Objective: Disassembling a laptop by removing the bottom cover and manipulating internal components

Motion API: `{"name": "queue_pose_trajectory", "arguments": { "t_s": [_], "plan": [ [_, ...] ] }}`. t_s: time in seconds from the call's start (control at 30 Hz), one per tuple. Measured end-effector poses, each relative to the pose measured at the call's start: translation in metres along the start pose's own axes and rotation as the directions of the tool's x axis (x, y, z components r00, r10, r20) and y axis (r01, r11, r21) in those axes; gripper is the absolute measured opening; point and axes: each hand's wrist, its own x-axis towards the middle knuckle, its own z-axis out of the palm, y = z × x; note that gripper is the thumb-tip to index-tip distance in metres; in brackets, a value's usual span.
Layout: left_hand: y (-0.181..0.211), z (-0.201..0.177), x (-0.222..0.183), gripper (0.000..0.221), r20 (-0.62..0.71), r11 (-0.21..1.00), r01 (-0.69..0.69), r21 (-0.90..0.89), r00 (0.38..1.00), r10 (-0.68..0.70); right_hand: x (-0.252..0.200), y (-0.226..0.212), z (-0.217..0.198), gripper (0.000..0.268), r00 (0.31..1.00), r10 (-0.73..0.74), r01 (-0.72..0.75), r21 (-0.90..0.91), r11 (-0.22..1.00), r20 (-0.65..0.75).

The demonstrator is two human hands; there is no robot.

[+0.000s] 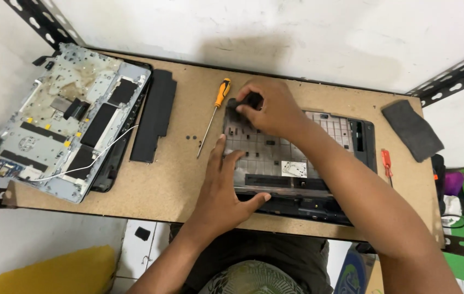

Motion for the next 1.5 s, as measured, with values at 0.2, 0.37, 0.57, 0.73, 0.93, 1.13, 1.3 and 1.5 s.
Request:
{"name": "queue_pose_trajectory", "arguments": {
  "t_s": [0.2,0.37,0.57,0.73,0.93,1.13,1.3,1.5],
  "plan": [
    [-0.006,0.004,0.001,0.081,-0.024,1.000,-0.026,0.011,0.999,0.027,-0.008,0.014,0.017,0.014,0.992,-0.129,0.128,-0.013,0.992,-0.016],
    [-0.007,0.005,0.000,0.087,-0.041,1.000,-0.029,0.001,0.999,0.029,-0.006,0.008,0.009,0.011,0.986,-0.130,0.119,-0.106,0.987,-0.106],
    [-0.008,0.007,0.000,0.090,-0.072,0.998,-0.061,-0.015,0.996,0.060,-0.010,-0.008,0.006,0.018,0.976,0.127,-0.134,0.031,0.990,0.180],
    [-0.007,0.006,-0.001,0.090,-0.059,0.999,-0.040,-0.012,0.998,0.039,-0.014,0.011,0.003,0.020,0.996,-0.094,0.091,-0.265,0.960,0.000],
    [-0.011,0.007,0.000,0.089,-0.061,0.999,-0.043,0.001,0.997,0.043,-0.032,-0.003,-0.041,0.021,0.984,0.180,-0.179,-0.083,0.980,0.000],
    [-0.013,0.008,-0.002,0.087,-0.120,0.996,-0.090,-0.007,0.989,0.089,-0.050,-0.018,-0.067,0.017,0.817,0.563,-0.574,0.081,0.815,0.124],
    [-0.018,0.013,-0.003,0.086,-0.210,0.986,-0.147,-0.077,0.969,0.128,-0.058,0.004,-0.058,0.021,0.959,0.284,-0.270,0.325,0.907,0.002],
    [-0.025,0.021,0.000,0.089,-0.334,0.958,-0.275,-0.087,0.914,0.232,-0.049,0.014,-0.021,0.032,0.997,0.052,-0.064,0.301,0.952,0.048]
  ]
}}
